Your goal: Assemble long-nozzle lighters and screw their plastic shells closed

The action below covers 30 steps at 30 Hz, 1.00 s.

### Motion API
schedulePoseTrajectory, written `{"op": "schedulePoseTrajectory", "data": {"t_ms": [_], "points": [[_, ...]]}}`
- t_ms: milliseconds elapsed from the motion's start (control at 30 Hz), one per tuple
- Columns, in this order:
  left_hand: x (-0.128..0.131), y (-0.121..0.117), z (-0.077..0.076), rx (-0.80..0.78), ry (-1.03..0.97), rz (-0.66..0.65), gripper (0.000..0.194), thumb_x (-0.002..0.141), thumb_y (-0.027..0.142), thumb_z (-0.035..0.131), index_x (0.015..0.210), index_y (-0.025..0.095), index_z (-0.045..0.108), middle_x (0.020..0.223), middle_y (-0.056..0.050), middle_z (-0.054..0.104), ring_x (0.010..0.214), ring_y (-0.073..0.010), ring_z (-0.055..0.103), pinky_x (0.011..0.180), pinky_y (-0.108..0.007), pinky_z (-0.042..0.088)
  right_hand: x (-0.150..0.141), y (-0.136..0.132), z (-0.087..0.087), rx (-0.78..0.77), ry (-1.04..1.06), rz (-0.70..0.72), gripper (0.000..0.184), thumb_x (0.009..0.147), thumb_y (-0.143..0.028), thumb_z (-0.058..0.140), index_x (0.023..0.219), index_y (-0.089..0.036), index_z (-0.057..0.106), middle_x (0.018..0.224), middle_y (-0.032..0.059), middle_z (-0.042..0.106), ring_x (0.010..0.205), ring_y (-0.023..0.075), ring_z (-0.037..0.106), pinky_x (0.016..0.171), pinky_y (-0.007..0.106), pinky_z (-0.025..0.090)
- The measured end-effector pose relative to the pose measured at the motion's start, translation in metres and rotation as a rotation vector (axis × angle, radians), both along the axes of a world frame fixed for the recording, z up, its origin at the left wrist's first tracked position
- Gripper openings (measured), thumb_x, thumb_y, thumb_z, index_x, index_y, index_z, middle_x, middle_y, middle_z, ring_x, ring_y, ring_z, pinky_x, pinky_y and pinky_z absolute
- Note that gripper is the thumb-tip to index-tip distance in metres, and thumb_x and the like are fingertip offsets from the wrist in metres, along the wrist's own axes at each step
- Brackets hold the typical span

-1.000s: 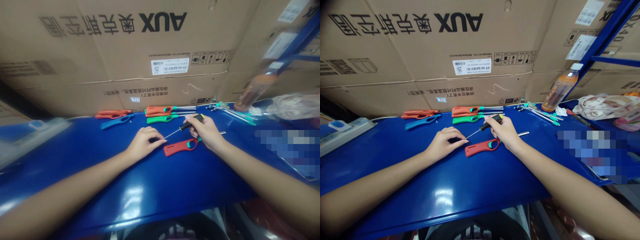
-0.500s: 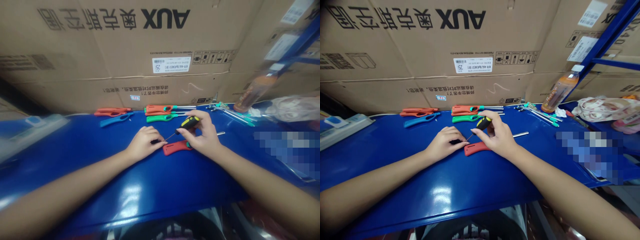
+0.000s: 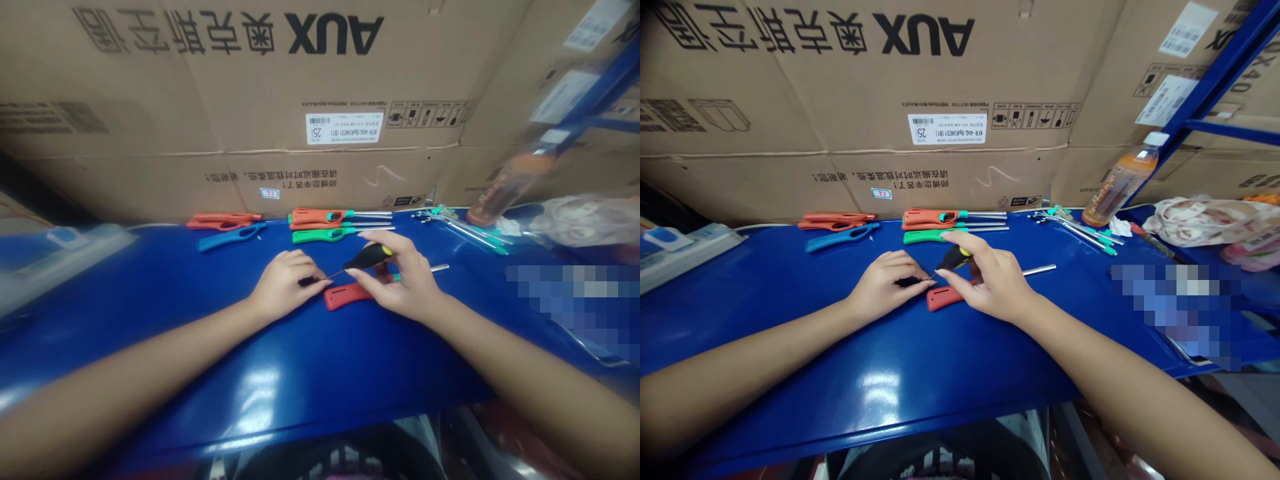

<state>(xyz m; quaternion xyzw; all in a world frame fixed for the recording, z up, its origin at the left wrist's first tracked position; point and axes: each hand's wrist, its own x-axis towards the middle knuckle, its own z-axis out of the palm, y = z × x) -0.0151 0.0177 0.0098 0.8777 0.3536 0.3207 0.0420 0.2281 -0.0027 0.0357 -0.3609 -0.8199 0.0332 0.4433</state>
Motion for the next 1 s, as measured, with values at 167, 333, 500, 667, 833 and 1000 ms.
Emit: {"op": "schedulePoseTrajectory", "data": {"t_ms": [167,333,500,667,833,1000], "points": [[0.000,0.000,-0.001,0.056,0.004,-0.020,0.021,0.092,0.038,0.069,0.082,0.021,0.075,0.081,-0.002,0.075,0.079,-0.0181,0.064,0.072,-0.032,0.040,-0.005,0.002,-0.003,0.087,0.029,0.143,0.063,0.090,-0.027,0.069,0.145,-0.032,0.039,0.104,0.0035,0.071,0.068,0.0173,0.069,0.054,0.030,0.059],[0.000,0.000,-0.001,0.069,-0.013,-0.036,0.019,0.092,0.037,0.069,0.083,0.020,0.074,0.082,-0.002,0.075,0.080,-0.0183,0.065,0.072,-0.032,0.042,-0.006,0.001,-0.003,0.030,0.038,0.198,0.070,0.091,-0.019,0.066,0.152,-0.033,0.033,0.117,0.0064,0.070,0.083,0.0206,0.073,0.061,0.032,0.064],[0.001,0.000,-0.001,0.022,-0.099,-0.087,0.022,0.087,0.038,0.074,0.099,0.019,0.073,0.097,-0.004,0.077,0.090,-0.0199,0.067,0.086,-0.036,0.049,-0.002,0.009,-0.001,0.033,0.252,0.160,0.074,0.089,-0.026,0.070,0.151,-0.034,0.031,0.117,0.0082,0.069,0.071,0.0191,0.073,0.049,0.030,0.061],[0.002,0.001,0.000,-0.009,-0.111,-0.089,0.020,0.087,0.036,0.074,0.099,0.020,0.074,0.097,-0.005,0.076,0.090,-0.0202,0.068,0.086,-0.037,0.051,0.001,0.016,0.001,0.035,0.401,0.102,0.066,0.087,-0.027,0.074,0.143,-0.032,0.040,0.110,0.0065,0.068,0.070,0.0182,0.073,0.054,0.031,0.065],[0.003,0.000,0.001,0.011,-0.113,-0.134,0.021,0.086,0.036,0.075,0.100,0.020,0.074,0.097,-0.005,0.076,0.089,-0.0195,0.068,0.085,-0.037,0.051,-0.002,0.015,-0.001,0.041,0.457,0.065,0.064,0.085,-0.025,0.077,0.139,-0.032,0.043,0.119,0.0082,0.063,0.071,0.0170,0.072,0.054,0.030,0.065],[0.002,0.000,0.001,0.014,-0.121,-0.162,0.017,0.089,0.034,0.073,0.099,0.021,0.075,0.096,-0.004,0.076,0.089,-0.0180,0.068,0.086,-0.035,0.049,-0.007,0.012,-0.002,0.021,0.493,0.063,0.061,0.085,-0.025,0.076,0.136,-0.032,0.043,0.111,0.0063,0.064,0.069,0.0163,0.071,0.054,0.030,0.065]]}}
